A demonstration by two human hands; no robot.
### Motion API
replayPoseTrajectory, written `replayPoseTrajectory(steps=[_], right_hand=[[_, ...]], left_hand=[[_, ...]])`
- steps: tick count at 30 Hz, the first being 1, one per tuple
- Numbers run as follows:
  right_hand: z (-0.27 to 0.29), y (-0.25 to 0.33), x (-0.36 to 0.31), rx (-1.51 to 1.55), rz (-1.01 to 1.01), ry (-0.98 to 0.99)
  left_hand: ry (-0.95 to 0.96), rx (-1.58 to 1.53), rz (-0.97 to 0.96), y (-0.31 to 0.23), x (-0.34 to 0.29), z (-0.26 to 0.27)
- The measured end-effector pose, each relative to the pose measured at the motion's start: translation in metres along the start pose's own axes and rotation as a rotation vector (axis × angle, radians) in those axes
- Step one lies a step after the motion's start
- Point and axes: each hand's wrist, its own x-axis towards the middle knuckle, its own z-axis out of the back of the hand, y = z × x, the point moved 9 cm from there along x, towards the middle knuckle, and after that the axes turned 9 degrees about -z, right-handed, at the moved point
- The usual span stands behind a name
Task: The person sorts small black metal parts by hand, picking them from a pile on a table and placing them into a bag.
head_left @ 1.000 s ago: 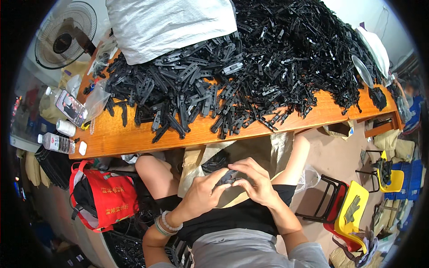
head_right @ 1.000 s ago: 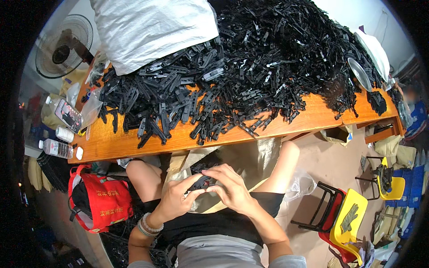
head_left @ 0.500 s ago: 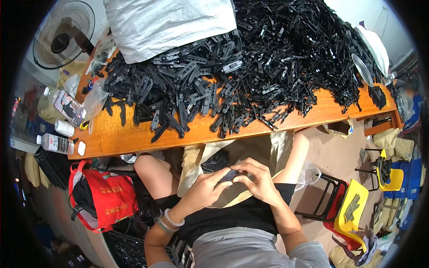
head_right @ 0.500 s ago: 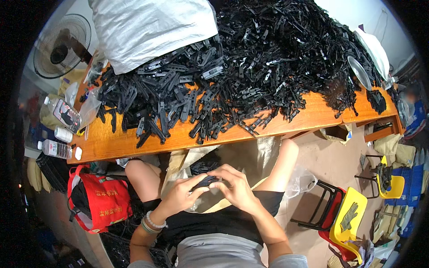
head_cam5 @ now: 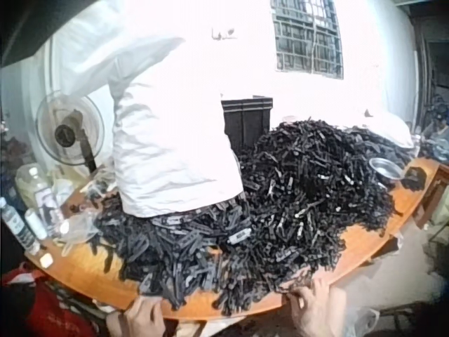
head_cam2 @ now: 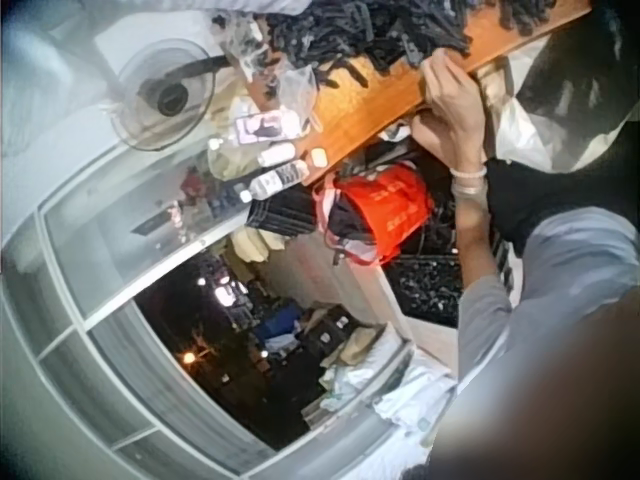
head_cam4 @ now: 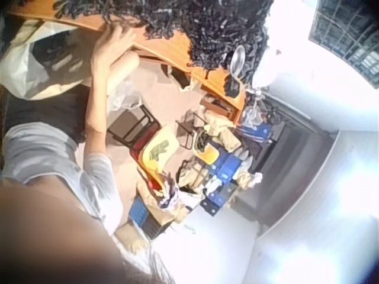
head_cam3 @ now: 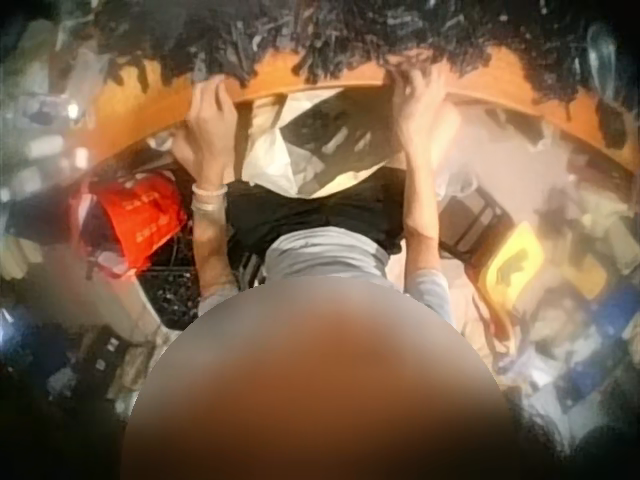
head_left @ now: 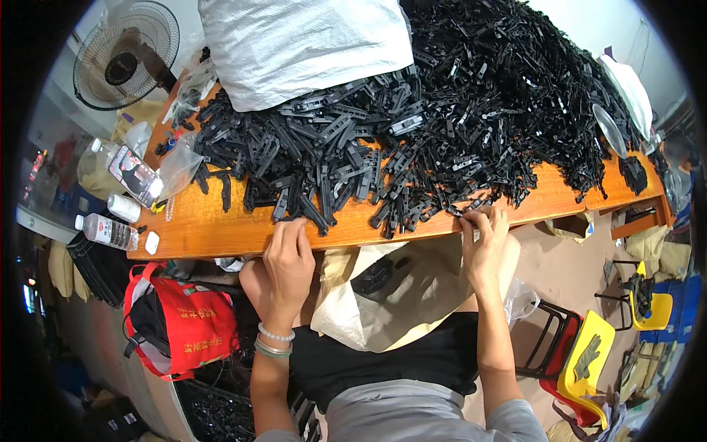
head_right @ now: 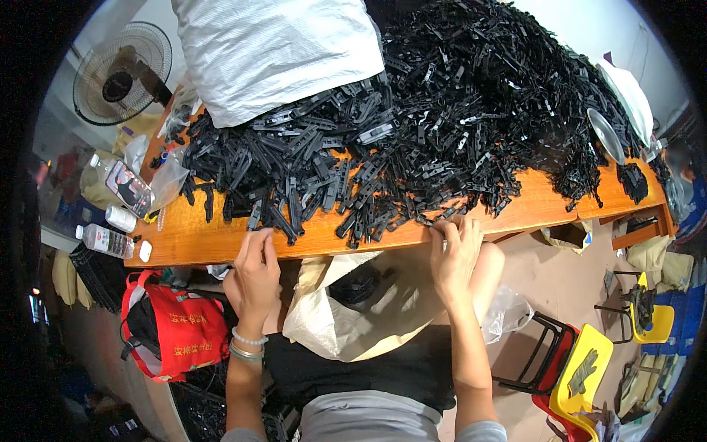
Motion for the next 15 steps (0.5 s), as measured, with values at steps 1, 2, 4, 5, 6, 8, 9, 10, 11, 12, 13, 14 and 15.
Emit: replayPoseTrajectory(steps=[1,2,4,5,6,8,9,10,11,12,13,14,15], right_hand=[[0.001,0.003,-0.001,0.01,0.002,-0.014],[0.001,0.004,-0.001,0.02,0.004,-0.028],[0.003,0.008,-0.001,0.007,0.038,-0.047],[0.004,0.011,-0.002,-0.003,0.072,-0.066],[0.003,0.01,-0.003,-0.006,0.073,-0.068],[0.007,0.01,-0.005,0.081,0.086,-0.092],[0.007,0.007,-0.006,0.075,0.083,-0.093],[0.009,0.003,-0.008,0.144,0.079,-0.108],[0.012,0.0,-0.009,0.212,0.076,-0.123],[0.013,0.003,-0.011,0.212,0.074,-0.122],[0.014,-0.004,-0.012,0.311,-0.052,-0.091],[0.013,-0.011,-0.014,0.409,-0.18,-0.061],[0.011,-0.007,-0.018,0.507,-0.272,0.011]], left_hand=[[-0.008,0.0,0.048,0.011,0.001,-0.004],[-0.009,0.0,0.049,0.014,0.005,-0.006],[0.112,0.094,0.209,0.029,0.009,-0.019],[0.057,0.034,0.262,0.037,0.005,-0.021],[0.056,0.031,0.261,0.038,0.004,-0.024],[-0.126,-0.286,0.508,0.055,-0.011,-0.024],[-0.134,-0.411,0.591,0.06,-0.019,-0.028],[-0.129,-0.416,0.591,0.059,-0.024,-0.028],[-0.185,-0.58,0.586,0.057,-0.03,-0.029],[-0.244,-0.738,0.579,0.055,-0.035,-0.027],[-0.284,-0.953,0.66,0.034,-0.031,-0.026],[-0.275,-0.962,0.665,0.023,-0.032,-0.024],[-0.157,-1.165,0.664,0.003,-0.033,-0.028]])
